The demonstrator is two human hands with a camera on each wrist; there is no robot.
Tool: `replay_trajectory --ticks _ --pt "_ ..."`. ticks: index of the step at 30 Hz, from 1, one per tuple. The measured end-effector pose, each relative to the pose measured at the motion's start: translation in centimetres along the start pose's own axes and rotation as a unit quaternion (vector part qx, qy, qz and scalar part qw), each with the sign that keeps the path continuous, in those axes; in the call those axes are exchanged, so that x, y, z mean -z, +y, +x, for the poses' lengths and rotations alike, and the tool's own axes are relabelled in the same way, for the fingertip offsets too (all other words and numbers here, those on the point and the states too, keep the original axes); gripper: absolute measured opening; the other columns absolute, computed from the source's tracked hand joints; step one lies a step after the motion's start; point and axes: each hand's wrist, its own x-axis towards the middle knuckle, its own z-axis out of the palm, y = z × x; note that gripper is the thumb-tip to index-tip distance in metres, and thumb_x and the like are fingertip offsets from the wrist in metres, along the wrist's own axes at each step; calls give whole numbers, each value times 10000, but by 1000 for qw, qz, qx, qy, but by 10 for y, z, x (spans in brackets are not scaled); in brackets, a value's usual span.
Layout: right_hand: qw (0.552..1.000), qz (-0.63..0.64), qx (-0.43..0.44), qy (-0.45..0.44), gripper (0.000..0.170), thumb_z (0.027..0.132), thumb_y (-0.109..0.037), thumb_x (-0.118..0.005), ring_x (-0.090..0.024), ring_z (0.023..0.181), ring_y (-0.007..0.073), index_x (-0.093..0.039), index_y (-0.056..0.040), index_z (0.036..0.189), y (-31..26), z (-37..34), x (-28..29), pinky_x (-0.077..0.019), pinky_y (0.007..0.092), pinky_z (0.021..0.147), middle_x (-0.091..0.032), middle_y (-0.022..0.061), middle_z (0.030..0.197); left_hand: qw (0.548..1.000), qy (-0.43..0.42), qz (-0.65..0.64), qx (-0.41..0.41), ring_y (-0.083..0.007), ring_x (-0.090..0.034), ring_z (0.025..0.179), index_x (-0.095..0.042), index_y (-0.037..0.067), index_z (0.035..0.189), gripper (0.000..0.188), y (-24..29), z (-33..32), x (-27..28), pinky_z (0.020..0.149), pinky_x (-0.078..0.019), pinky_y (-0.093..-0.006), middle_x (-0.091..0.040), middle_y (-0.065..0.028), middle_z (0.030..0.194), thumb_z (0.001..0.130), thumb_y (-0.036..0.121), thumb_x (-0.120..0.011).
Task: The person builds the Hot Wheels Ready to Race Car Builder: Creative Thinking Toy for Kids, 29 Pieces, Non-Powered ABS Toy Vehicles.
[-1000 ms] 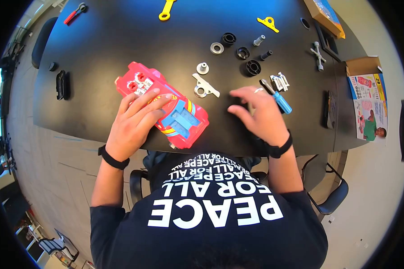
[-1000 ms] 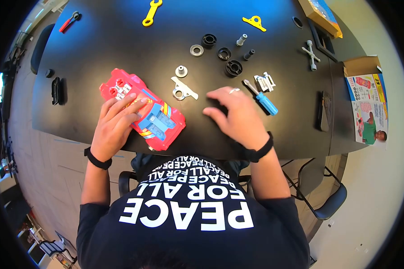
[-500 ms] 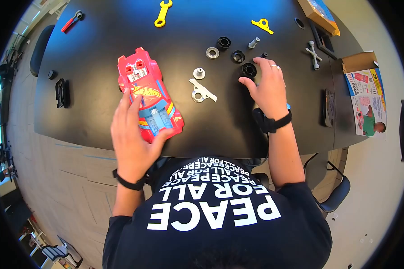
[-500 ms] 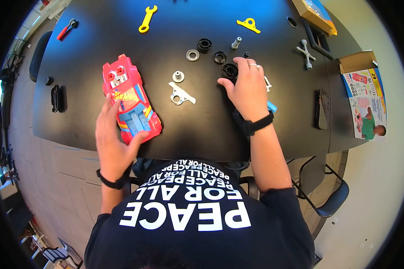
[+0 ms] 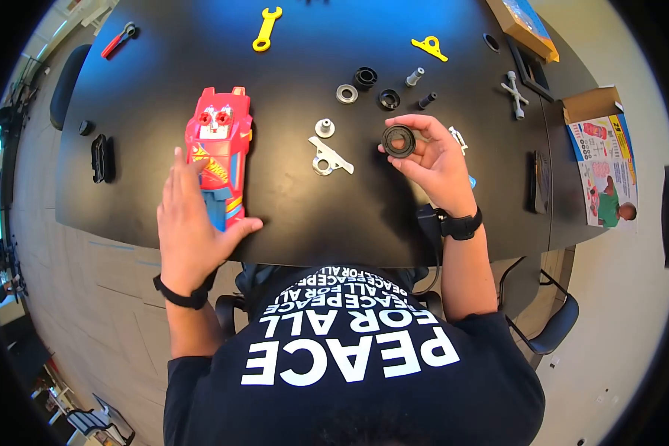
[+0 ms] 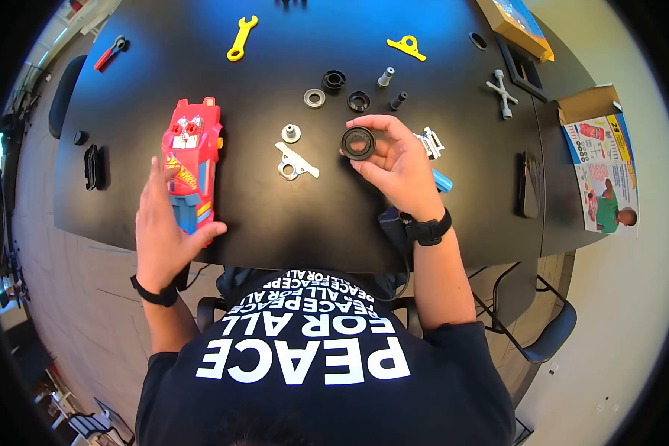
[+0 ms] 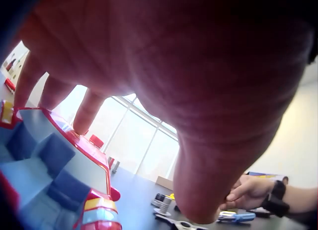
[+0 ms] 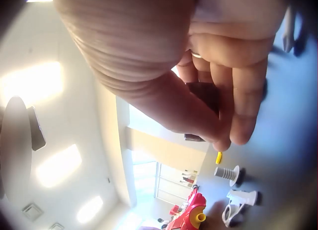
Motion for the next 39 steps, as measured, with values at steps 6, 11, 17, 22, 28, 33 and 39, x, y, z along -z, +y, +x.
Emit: replay_trajectory --ticks 6,11,17,22,28,33,39 --pt "999 -1 26 -31 545 923 123 -767 -741 1179 167 -544 -25 1398 12 -10 -13 -607 320 1034 -715 140 1420 997 0 -2 75 -460 -639 1319 -414 4 1586 1092 4 27 0 1042 -565 -512 -666 -234 1425 724 295 -1018" --pt "986 -144 77 -25 590 858 6 -909 -706 1099 121 -640 -64 1378 6 -18 -31 -585 286 899 -726 53 1295 984 -33 -176 13 -420 -677 1286 -404 -6 1661 1046 -4 21 20 1067 -574 -477 -646 -251 1473 754 143 -902" --pt "945 -200 257 -39 598 775 -81 -997 -652 947 153 -744 -83 1317 -26 -14 -62 -551 307 806 -709 70 1236 816 -150 -547 114 -251 -605 1413 -318 39 1765 1165 37 1 28 1111 -585 -426 -542 -158 1623 793 158 -949" --pt "929 -236 280 -59 631 766 -42 -981 -682 1008 182 -757 -94 1353 -37 -11 -70 -586 335 843 -685 99 1274 808 -182 -555 74 -238 -625 1391 -283 24 1774 1228 46 -2 7 1126 -582 -424 -575 -155 1592 765 142 -974" --pt "911 -296 277 -80 657 775 30 -929 -707 1083 268 -740 -84 1394 -38 -13 -74 -611 374 912 -648 112 1294 759 -216 -609 80 -240 -588 1452 -257 -30 1768 1242 41 -6 -11 1153 -570 -415 -527 -172 1639 775 158 -978" --pt "907 -323 263 -66 658 807 2 -920 -700 1005 264 -719 -81 1428 -35 -10 -86 -605 369 858 -642 115 1301 723 -226 -644 108 -248 -571 1477 -258 -25 1750 1244 38 -9 -12 1204 -522 -400 -510 -178 1661 768 190 -990" --pt "900 -401 168 30 562 913 -44 -845 -733 950 296 -677 -49 1449 -27 22 -43 -609 396 822 -705 151 1310 673 -192 -707 102 -219 -606 1428 -258 30 1726 1288 28 -19 -24 1197 -515 -407 -563 -129 1577 734 328 -1024"
